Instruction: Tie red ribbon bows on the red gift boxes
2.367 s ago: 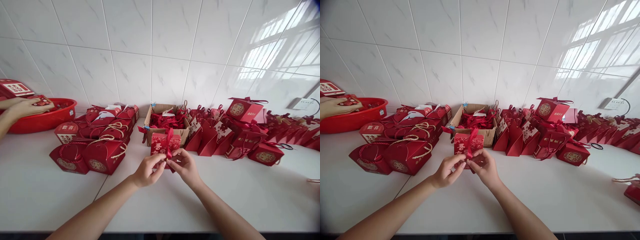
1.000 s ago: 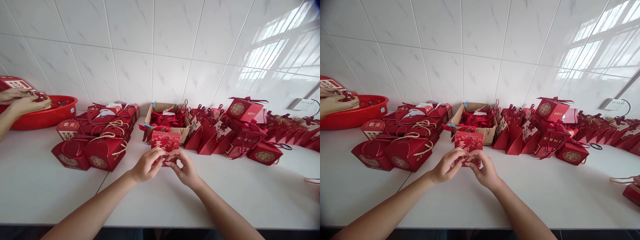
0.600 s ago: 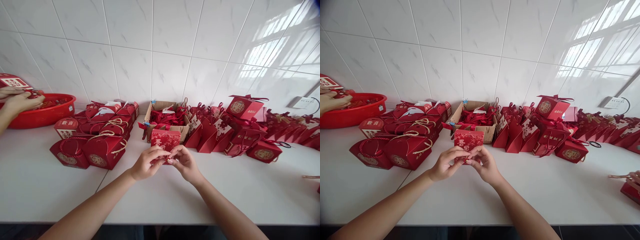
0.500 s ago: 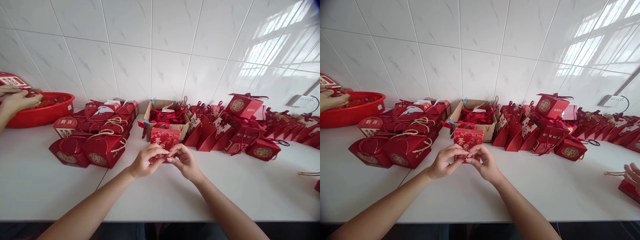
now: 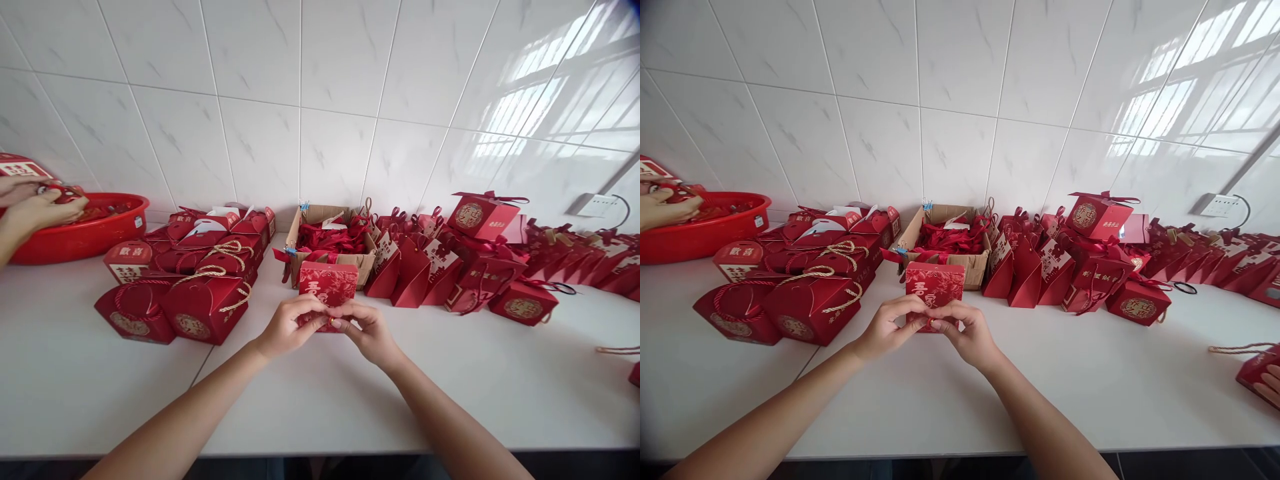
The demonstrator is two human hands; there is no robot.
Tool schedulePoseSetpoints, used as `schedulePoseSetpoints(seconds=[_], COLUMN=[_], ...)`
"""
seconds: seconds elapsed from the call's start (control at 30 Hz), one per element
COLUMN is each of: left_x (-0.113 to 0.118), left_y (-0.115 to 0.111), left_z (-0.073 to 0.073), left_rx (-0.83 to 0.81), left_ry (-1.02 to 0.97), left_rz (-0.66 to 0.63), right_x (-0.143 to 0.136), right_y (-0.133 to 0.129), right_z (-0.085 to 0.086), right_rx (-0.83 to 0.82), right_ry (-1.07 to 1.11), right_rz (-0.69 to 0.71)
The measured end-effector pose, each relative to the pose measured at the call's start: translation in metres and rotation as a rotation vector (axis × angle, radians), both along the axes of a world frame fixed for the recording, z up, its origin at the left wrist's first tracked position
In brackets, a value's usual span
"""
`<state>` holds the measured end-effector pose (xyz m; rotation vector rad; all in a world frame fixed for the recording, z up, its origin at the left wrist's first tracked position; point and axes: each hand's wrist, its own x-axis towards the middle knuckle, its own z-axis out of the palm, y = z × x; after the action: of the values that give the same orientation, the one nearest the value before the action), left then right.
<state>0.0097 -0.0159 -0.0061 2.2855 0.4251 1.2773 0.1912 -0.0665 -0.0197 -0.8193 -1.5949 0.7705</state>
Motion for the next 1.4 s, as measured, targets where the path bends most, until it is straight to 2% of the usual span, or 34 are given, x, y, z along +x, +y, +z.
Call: schedulePoseSetpoints(seconds=[0.4,0.7,0.97,1.2,1.4], left_x=[0.0020,0.0054,0.0043,0.0020,0.0021], left_y=[0.0000,-0.0059,-0.0030,-0.0003,-0.0013], left_z=[-0.0022,-0.0007,0.0029,-0.0024,-0.0054], left_rx=[0.001,-0.020,-0.022,0.001,0.088], left_ry=[-0.024,-0.029,-0.038,-0.023,-0.016], left_rz=[0.085,0.140,0.088,0.092,0.142], right_x=[-0.0019,-0.0024,-0.0005,0.0012,-0.0014], right_y=[0.0001,-0.0001,0.0027,0.0002,0.0031], right_z=[-0.0023,-0.0044,-0.0043,-0.0022,-0.0030], right_rx=[-0.063,0.012,-0.082,-0.129,-0.125], right_ry=[0.009,-0.006,0.092,0.118,0.141], right_rz=[-0.018,-0.076,0.013,0.077,0.024])
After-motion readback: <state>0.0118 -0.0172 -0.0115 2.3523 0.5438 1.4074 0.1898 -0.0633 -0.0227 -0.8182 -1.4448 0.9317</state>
